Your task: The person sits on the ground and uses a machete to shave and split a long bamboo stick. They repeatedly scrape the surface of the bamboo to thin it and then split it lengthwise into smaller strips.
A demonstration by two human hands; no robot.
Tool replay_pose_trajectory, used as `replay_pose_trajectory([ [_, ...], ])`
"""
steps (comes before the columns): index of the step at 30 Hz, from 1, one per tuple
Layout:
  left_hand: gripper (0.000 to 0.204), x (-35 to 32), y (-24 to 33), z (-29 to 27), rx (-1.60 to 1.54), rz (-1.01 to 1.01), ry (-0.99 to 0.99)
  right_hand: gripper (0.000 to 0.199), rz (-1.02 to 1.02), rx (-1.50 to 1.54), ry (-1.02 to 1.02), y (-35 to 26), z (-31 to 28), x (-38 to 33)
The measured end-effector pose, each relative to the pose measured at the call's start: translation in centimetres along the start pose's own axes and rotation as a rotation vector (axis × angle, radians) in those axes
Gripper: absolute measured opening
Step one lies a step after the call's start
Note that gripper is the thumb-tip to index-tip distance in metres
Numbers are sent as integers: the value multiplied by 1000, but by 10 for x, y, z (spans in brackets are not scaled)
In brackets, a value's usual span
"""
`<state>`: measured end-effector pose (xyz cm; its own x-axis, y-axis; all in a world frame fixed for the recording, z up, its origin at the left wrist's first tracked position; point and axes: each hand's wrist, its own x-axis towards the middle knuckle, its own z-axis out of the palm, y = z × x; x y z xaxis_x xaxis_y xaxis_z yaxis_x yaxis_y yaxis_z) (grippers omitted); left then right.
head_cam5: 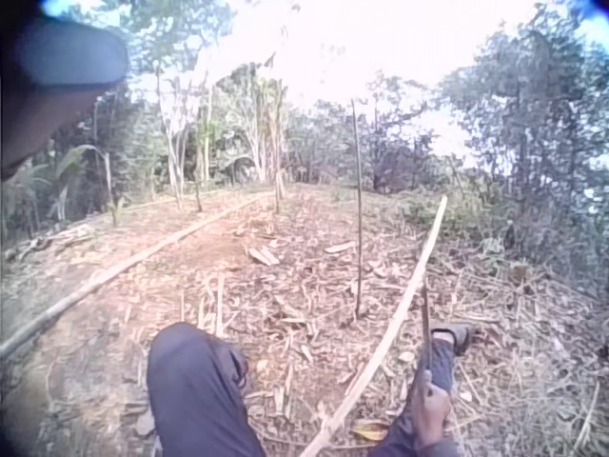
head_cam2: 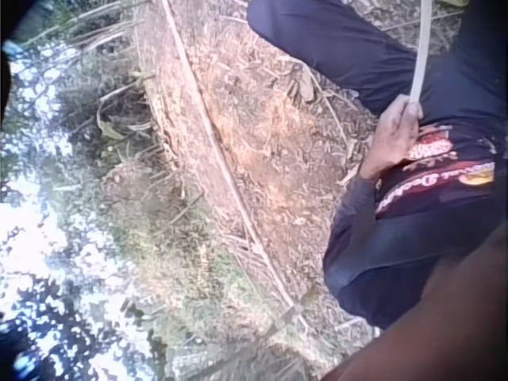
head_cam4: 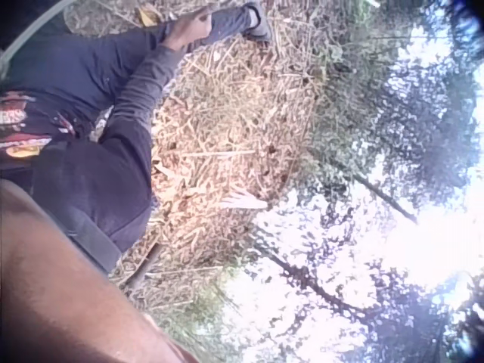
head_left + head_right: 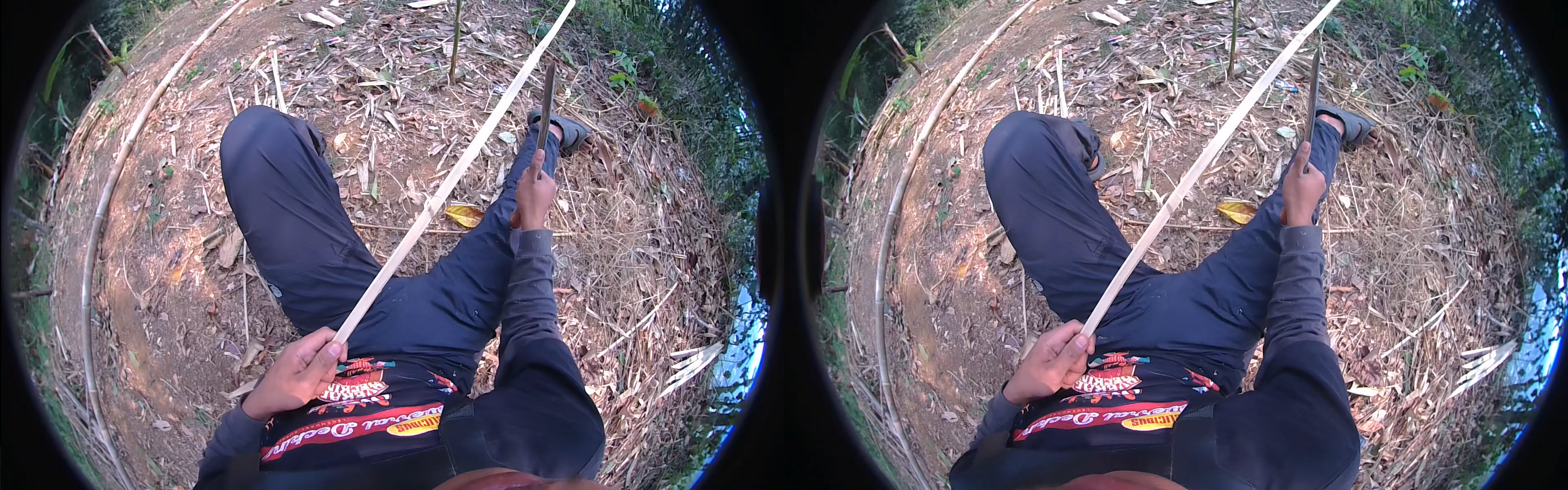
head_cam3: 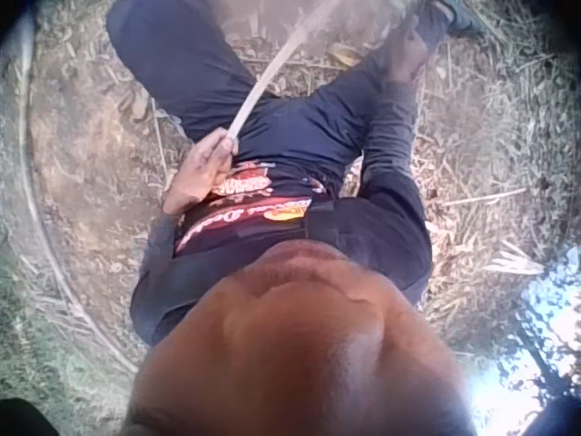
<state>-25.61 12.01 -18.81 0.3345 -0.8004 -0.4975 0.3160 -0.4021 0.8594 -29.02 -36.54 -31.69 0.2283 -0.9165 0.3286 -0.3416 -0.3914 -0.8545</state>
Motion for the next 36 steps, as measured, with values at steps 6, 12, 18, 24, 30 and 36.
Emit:
replay_pose_trajectory([
  [6, 26, 84, 38, 13, -224, 136, 33, 67, -460, 335, -176, -83, 0, -145],
  [12, 28, 88, 32, 18, 24, 232, 78, 79, -874, 136, -255, -107, -6, -179],
  [18, 25, 66, 38, 25, -136, 123, 101, 68, -879, -28, -114, -101, 3, -130],
  [24, 25, 76, 17, 22, -142, 137, 96, 59, -643, 113, -243, -86, 25, -131],
  [30, 24, 32, 22, 4, -103, 82, 40, 57, -501, 59, -149, -46, 19, -73],
  [36, 23, 46, 19, -3, -187, -29, 77, 47, -799, 50, -259, -63, 40, -125],
])
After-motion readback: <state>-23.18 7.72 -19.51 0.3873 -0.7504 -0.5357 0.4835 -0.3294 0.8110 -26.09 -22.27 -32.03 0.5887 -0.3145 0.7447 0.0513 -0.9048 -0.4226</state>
